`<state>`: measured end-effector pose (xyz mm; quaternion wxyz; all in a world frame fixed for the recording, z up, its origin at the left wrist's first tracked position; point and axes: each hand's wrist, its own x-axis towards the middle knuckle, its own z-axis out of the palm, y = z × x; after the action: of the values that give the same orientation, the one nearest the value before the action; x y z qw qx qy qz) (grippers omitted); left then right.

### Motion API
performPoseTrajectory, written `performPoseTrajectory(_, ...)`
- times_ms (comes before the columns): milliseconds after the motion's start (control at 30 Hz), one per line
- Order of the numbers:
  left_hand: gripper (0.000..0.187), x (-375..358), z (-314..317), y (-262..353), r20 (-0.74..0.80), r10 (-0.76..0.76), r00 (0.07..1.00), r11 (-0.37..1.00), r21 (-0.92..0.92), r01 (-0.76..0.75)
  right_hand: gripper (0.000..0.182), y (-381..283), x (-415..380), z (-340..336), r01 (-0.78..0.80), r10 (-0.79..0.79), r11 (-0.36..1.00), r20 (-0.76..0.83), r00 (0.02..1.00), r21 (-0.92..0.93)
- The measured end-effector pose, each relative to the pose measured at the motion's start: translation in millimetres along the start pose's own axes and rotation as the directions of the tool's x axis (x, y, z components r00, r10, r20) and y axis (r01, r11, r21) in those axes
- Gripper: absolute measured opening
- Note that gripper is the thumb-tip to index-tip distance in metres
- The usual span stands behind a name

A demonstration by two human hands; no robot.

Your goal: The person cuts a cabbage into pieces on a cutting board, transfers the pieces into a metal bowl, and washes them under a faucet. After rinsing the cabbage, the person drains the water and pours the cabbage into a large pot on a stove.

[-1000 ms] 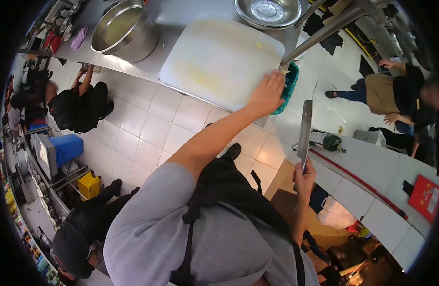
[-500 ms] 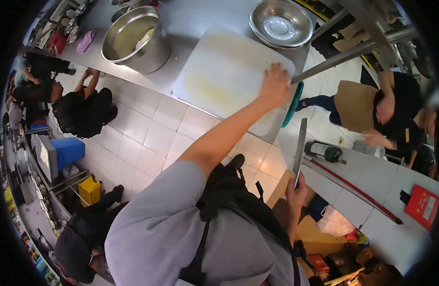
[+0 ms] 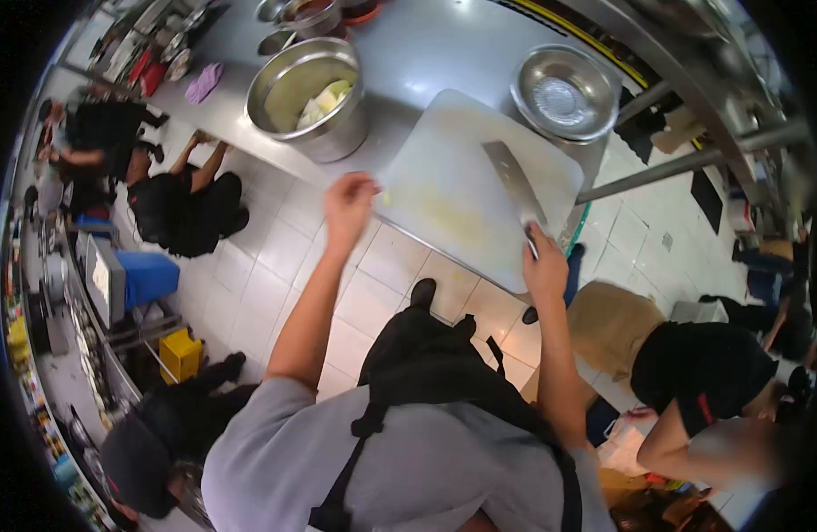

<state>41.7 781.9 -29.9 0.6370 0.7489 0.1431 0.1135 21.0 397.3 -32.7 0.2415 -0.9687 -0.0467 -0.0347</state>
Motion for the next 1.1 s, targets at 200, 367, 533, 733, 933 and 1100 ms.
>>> performPoseTrajectory(200, 0.101, 61.4, -74.4, 62.2, 0.093, -0.476, 0.874, 0.726, -0.519, 0.451, 0.041, -0.6, 56.9, 35.4, 0.188, -0.182, 0.980, 0.088, 0.979, -0.060)
performPoseTrajectory(367, 0.066, 146.4, -123.0, 23.8, 0.341, -0.452, 0.824, 0.670, -0.480, 0.566, 0.035, 1.9, 46.7, 19.8, 0.271, -0.270, 0.963, -0.070, 0.960, 0.004)
performPoseTrajectory(533, 0.046, 71.0, -111.8, 58.2, 0.051, -0.388, 0.920, 0.826, -0.423, 0.372, 0.022, 65.3, -29.2, -21.7, 0.056, -0.011, 0.984, -0.258, 0.966, 0.170)
performPoseTrajectory(733, 0.042, -80.3, -115.3, 151.5, -0.093, -0.273, 0.957, 0.946, -0.206, 0.250, 0.013, 161.5, -135.0, -103.6, -0.328, 0.392, 0.905, -0.227, 0.892, 0.272)
performPoseTrajectory(933, 0.046, -170.0, 43.5, 228.3, 0.087, -0.430, 0.899, 0.902, 0.092, 0.422, 0.015, 213.0, -123.8, -203.5, -0.219, 0.370, 0.877, -0.312, 0.875, 0.428)
performPoseTrajectory(1100, 0.049, -210.0, 266.1, 186.5, 0.574, -0.444, 0.688, 0.862, 0.065, 0.503, 0.021, 174.5, -116.8, -347.6, 0.091, 0.127, 0.643, -0.223, 0.966, 0.761)
